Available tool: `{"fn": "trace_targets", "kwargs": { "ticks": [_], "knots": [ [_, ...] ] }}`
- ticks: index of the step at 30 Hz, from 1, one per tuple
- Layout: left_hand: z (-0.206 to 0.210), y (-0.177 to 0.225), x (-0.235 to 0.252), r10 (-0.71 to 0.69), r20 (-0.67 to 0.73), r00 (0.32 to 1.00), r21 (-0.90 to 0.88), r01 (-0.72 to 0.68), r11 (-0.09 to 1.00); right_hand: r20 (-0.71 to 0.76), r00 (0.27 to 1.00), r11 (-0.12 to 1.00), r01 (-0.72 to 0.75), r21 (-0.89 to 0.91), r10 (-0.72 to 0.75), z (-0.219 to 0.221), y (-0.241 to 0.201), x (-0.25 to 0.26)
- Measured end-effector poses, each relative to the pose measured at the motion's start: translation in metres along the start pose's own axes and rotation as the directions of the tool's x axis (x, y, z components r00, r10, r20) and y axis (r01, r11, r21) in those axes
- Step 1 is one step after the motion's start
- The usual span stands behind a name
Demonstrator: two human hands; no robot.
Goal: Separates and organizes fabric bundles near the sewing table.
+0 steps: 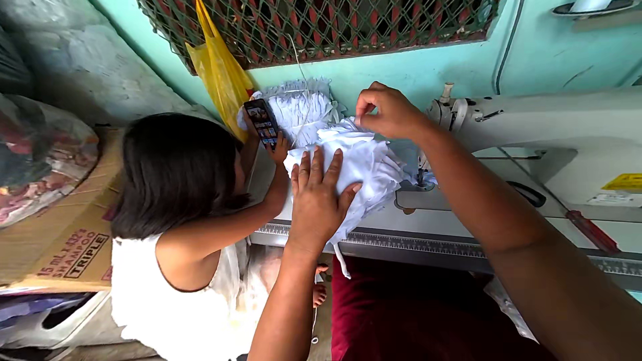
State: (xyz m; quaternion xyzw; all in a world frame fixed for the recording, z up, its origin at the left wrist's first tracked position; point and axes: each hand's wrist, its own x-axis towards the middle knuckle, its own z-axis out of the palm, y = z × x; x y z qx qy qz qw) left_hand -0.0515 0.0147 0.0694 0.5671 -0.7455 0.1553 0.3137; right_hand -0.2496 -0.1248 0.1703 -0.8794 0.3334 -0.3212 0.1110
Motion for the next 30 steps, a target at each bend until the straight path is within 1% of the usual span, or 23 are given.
{"fn": "trace_targets", "kwargs": {
  "ticks": [3, 5, 8, 11, 15, 18, 19, 21, 23, 26, 27, 28, 30],
  "knots": [
    [-0.001, 0.001, -0.001, 0.002, 0.0, 1.0, -0.006, -0.002, 1.0, 0.186, 0.982, 0.999, 0.042, -0.012, -0.039, 0.001, 0.0, -0.004],
    [-0.001, 0.002, -0.002, 0.011, -0.001, 1.0, -0.006, -0.011, 1.0, 0.25, 0.968, 0.998, 0.046, -0.037, -0.036, 0.001, -0.002, -0.006],
    [0.0, 0.002, -0.002, 0.018, -0.012, 1.0, -0.008, -0.018, 1.0, 0.235, 0.971, 0.997, 0.06, -0.038, -0.05, -0.003, -0.003, -0.003],
    [0.0, 0.002, -0.003, 0.017, -0.016, 1.0, -0.006, -0.017, 1.0, 0.202, 0.976, 0.997, 0.082, 0.014, -0.083, -0.005, -0.002, 0.0],
    [-0.002, 0.003, -0.004, 0.019, -0.005, 1.0, -0.002, -0.019, 1.0, 0.201, 0.979, 0.974, -0.034, 0.225, -0.012, -0.007, -0.01, 0.004],
    [-0.001, 0.003, -0.003, 0.019, -0.008, 1.0, 0.005, -0.019, 1.0, 0.199, 0.98, 0.925, -0.071, 0.373, -0.005, -0.005, -0.008, 0.004],
    [-0.001, 0.003, -0.004, 0.02, -0.009, 1.0, 0.008, -0.02, 1.0, 0.205, 0.979, 0.914, -0.078, 0.398, -0.006, -0.005, -0.008, 0.004],
    [-0.001, 0.003, -0.003, 0.024, -0.012, 1.0, 0.01, -0.023, 1.0, 0.186, 0.982, 0.938, -0.045, 0.343, -0.021, -0.004, -0.007, 0.002],
    [0.0, 0.003, -0.003, 0.028, -0.018, 0.999, 0.011, -0.028, 1.0, 0.155, 0.986, 0.977, 0.027, 0.212, -0.061, -0.005, -0.008, 0.001],
    [0.0, 0.003, -0.003, 0.031, -0.017, 0.999, 0.01, -0.031, 0.999, 0.073, 0.979, 0.98, 0.185, 0.08, -0.191, -0.003, -0.014, 0.0],
    [0.0, 0.002, -0.003, 0.033, -0.017, 0.999, 0.007, -0.033, 0.999, 0.075, 0.972, 0.975, 0.218, 0.043, -0.221, -0.002, -0.016, -0.001],
    [0.0, 0.002, -0.003, 0.034, -0.015, 0.999, 0.006, -0.034, 0.999, 0.105, 0.97, 0.976, 0.22, 0.0, -0.219, -0.001, -0.019, -0.002],
    [-0.001, 0.003, -0.003, 0.031, -0.009, 0.999, 0.006, -0.031, 1.0, 0.189, 0.975, 0.984, 0.139, -0.108, -0.117, 0.004, -0.023, -0.004]
  ]
}}
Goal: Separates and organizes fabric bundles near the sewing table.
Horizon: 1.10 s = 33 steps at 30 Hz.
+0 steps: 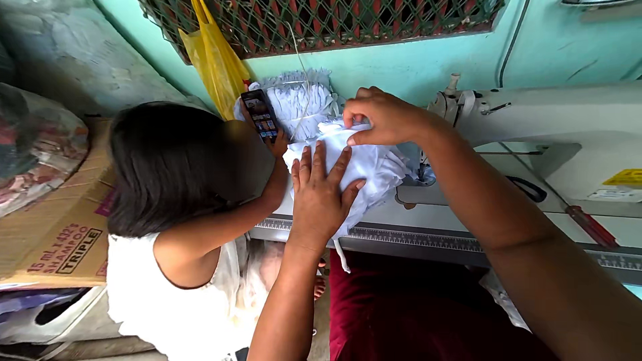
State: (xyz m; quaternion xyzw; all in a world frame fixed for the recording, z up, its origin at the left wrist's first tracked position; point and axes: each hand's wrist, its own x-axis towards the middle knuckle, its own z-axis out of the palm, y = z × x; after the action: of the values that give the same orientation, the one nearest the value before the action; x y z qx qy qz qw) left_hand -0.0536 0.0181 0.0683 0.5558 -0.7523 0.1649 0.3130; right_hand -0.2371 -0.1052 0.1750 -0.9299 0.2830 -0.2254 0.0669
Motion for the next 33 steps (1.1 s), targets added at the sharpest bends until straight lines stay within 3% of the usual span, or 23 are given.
{"fn": "trace_targets", "kwargs": {
  "ticks": [3, 14, 18, 19, 21, 23, 25, 27, 29, 31, 33],
  "knots": [
    [0.0, 0.001, 0.0, -0.005, 0.004, 1.0, 0.007, 0.005, 1.0, 0.027, 0.994, 0.993, -0.102, -0.055, 0.104, 0.006, 0.001, 0.003],
    [-0.002, 0.002, 0.0, -0.005, 0.009, 1.0, 0.021, 0.004, 1.0, -0.057, 0.99, 0.987, -0.13, -0.096, 0.125, 0.005, 0.009, 0.025],
    [-0.002, 0.002, -0.001, -0.009, 0.013, 1.0, 0.023, 0.008, 1.0, -0.212, 0.969, 0.96, -0.177, -0.218, 0.131, 0.016, 0.012, 0.023],
    [-0.002, 0.002, -0.001, -0.01, 0.017, 1.0, 0.022, 0.01, 1.0, -0.296, 0.953, 0.966, -0.136, -0.221, 0.066, 0.02, 0.008, 0.019],
    [-0.001, 0.001, 0.0, -0.009, 0.016, 1.0, 0.017, 0.009, 1.0, -0.418, 0.897, 0.984, 0.084, -0.156, -0.142, 0.03, -0.01, 0.009],
    [-0.001, 0.002, 0.0, -0.002, 0.004, 1.0, 0.006, 0.002, 1.0, -0.355, 0.885, 0.952, 0.301, -0.052, -0.299, 0.048, -0.031, -0.002],
    [-0.002, 0.002, 0.001, -0.004, 0.006, 1.0, 0.005, 0.004, 1.0, -0.209, 0.922, 0.945, 0.323, -0.048, -0.326, 0.061, -0.037, -0.004],
    [-0.003, 0.0, 0.002, -0.013, 0.014, 1.0, -0.007, 0.013, 1.0, -0.141, 0.966, 0.972, 0.201, -0.12, -0.217, 0.059, -0.029, 0.0],
    [-0.003, -0.001, 0.001, -0.013, 0.022, 1.0, -0.002, 0.013, 1.0, -0.119, 0.993, 0.991, -0.003, -0.135, -0.014, 0.044, -0.015, 0.004],
    [-0.004, -0.001, 0.0, -0.019, 0.04, 0.999, 0.004, 0.019, 1.0, -0.181, 0.969, 0.983, -0.181, -0.041, 0.171, 0.029, 0.005, 0.007],
    [-0.01, 0.0, 0.002, -0.043, 0.083, 0.996, 0.021, 0.041, 0.999, -0.161, 0.945, 0.957, -0.269, 0.106, 0.283, 0.017, 0.018, 0.005]
  ]
}}
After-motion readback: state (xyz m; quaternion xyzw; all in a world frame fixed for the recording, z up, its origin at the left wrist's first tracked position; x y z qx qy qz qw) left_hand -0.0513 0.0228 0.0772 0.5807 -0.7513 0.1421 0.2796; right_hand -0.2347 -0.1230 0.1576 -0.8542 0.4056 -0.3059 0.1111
